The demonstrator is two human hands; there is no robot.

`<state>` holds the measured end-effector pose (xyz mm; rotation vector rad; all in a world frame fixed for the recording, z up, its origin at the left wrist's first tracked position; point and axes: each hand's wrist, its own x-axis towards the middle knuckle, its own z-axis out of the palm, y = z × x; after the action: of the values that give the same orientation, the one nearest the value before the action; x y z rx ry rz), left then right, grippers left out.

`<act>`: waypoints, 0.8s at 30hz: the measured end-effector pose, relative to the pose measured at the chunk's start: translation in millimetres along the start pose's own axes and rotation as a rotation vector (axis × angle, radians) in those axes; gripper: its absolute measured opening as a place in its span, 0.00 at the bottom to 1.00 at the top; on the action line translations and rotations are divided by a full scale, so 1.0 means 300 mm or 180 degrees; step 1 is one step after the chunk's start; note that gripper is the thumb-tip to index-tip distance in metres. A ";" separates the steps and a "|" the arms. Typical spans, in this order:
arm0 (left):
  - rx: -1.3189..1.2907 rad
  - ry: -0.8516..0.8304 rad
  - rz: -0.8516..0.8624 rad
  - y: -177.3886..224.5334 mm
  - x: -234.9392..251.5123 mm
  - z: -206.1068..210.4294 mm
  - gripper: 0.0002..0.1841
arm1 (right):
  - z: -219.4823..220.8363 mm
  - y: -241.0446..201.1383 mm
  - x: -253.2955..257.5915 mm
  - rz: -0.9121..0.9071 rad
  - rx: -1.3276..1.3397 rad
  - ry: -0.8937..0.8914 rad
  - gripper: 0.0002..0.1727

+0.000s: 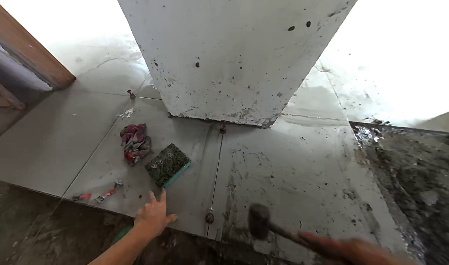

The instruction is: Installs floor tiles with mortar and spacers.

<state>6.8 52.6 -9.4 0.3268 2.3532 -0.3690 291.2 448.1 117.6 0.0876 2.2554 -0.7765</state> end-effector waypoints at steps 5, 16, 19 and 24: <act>-0.0061 -0.0160 0.0060 -0.021 0.015 0.055 0.59 | -0.298 -0.252 0.409 -0.0545 -0.0441 0.0401 0.29; -0.0224 -0.0261 0.0079 -0.040 0.006 0.054 0.59 | -0.346 -0.394 0.756 -0.0583 -0.0322 -0.0329 0.27; -0.0219 -0.0278 0.0101 -0.041 0.010 0.057 0.60 | -0.356 -0.379 0.750 -0.0727 0.0172 -0.0027 0.28; -0.0236 -0.0290 0.0130 -0.055 0.006 0.058 0.59 | -0.328 -0.400 0.780 -0.0465 -0.0942 -0.0641 0.27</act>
<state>10.8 31.5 -19.9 0.3157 2.2613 -0.2710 25.6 367.1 75.7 -0.2858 2.1735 -0.4930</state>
